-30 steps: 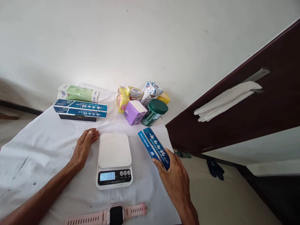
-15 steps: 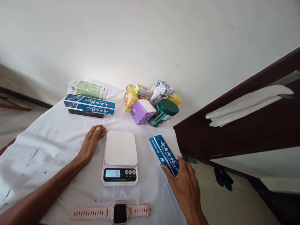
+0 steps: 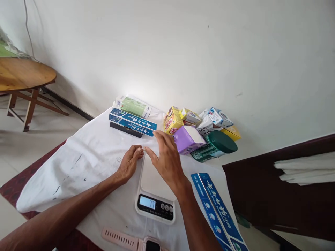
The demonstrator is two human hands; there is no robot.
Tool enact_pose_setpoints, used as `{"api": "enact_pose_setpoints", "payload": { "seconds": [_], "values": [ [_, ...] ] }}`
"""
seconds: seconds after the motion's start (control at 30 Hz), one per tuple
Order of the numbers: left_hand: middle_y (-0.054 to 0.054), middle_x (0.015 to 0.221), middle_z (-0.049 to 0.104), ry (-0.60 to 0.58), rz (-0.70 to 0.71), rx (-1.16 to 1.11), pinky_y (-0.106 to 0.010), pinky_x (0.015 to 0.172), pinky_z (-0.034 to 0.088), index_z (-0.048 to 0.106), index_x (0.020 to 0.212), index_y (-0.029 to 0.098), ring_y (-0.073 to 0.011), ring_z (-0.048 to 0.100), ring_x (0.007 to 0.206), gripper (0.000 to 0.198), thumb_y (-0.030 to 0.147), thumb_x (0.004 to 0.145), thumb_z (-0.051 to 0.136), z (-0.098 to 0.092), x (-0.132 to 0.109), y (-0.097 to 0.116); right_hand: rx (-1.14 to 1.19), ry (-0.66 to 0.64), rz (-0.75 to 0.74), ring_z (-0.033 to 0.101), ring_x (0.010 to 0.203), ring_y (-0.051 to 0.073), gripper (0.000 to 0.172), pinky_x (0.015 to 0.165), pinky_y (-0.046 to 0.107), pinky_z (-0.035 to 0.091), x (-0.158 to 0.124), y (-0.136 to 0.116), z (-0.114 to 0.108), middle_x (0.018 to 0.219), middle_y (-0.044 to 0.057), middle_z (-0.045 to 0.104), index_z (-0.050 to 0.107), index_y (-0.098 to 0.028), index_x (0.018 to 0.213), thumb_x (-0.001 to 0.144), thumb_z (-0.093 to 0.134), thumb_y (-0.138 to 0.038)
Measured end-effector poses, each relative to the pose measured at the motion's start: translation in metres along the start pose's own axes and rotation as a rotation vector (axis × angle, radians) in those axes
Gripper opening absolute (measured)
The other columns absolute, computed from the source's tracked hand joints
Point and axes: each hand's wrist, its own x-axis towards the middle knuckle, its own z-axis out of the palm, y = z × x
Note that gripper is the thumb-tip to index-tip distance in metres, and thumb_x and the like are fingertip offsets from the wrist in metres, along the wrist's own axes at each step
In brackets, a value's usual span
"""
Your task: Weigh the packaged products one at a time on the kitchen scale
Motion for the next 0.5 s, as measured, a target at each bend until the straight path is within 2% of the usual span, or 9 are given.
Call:
{"api": "enact_pose_setpoints", "payload": {
  "seconds": [0.1,0.2,0.33,0.5],
  "values": [
    [-0.012,0.109,0.068,-0.002,0.004,0.010,-0.044,0.102,0.052,0.063,0.108,0.018,-0.0266,0.066,0.106,0.050,0.064,0.094,0.050,0.000,0.002,-0.004,-0.081,-0.099,0.106,0.053,0.131,0.033,0.052,0.106,0.049,0.046,0.045,-0.003,0.029,0.139,0.019,0.059,0.049,-0.013,0.139,0.095,0.066,-0.035],
    [-0.011,0.106,0.068,0.019,-0.008,0.030,-0.045,0.098,0.054,0.062,0.110,0.018,-0.0265,0.066,0.103,0.044,0.057,0.096,0.047,0.000,0.002,-0.007,-0.149,-0.136,0.214,0.056,0.123,0.038,0.052,0.097,0.053,0.048,0.073,-0.003,0.053,0.131,0.024,0.061,0.048,-0.008,0.135,0.097,0.062,-0.040],
    [-0.011,0.106,0.068,0.028,-0.011,0.044,-0.045,0.096,0.054,0.061,0.107,0.019,-0.0268,0.065,0.101,0.038,0.051,0.097,0.045,0.000,0.002,-0.005,-0.207,-0.168,0.260,0.055,0.120,0.040,0.048,0.090,0.053,0.047,0.083,-0.004,0.068,0.125,0.025,0.062,0.049,-0.008,0.129,0.097,0.061,-0.042],
    [-0.012,0.108,0.067,0.024,-0.029,0.054,-0.046,0.096,0.053,0.060,0.108,0.019,-0.0279,0.064,0.104,0.037,0.049,0.096,0.042,0.002,0.001,0.000,-0.264,-0.195,0.270,0.052,0.120,0.041,0.048,0.092,0.052,0.044,0.084,-0.005,0.065,0.120,0.021,0.062,0.057,-0.012,0.116,0.089,0.073,-0.047]
  ]
}}
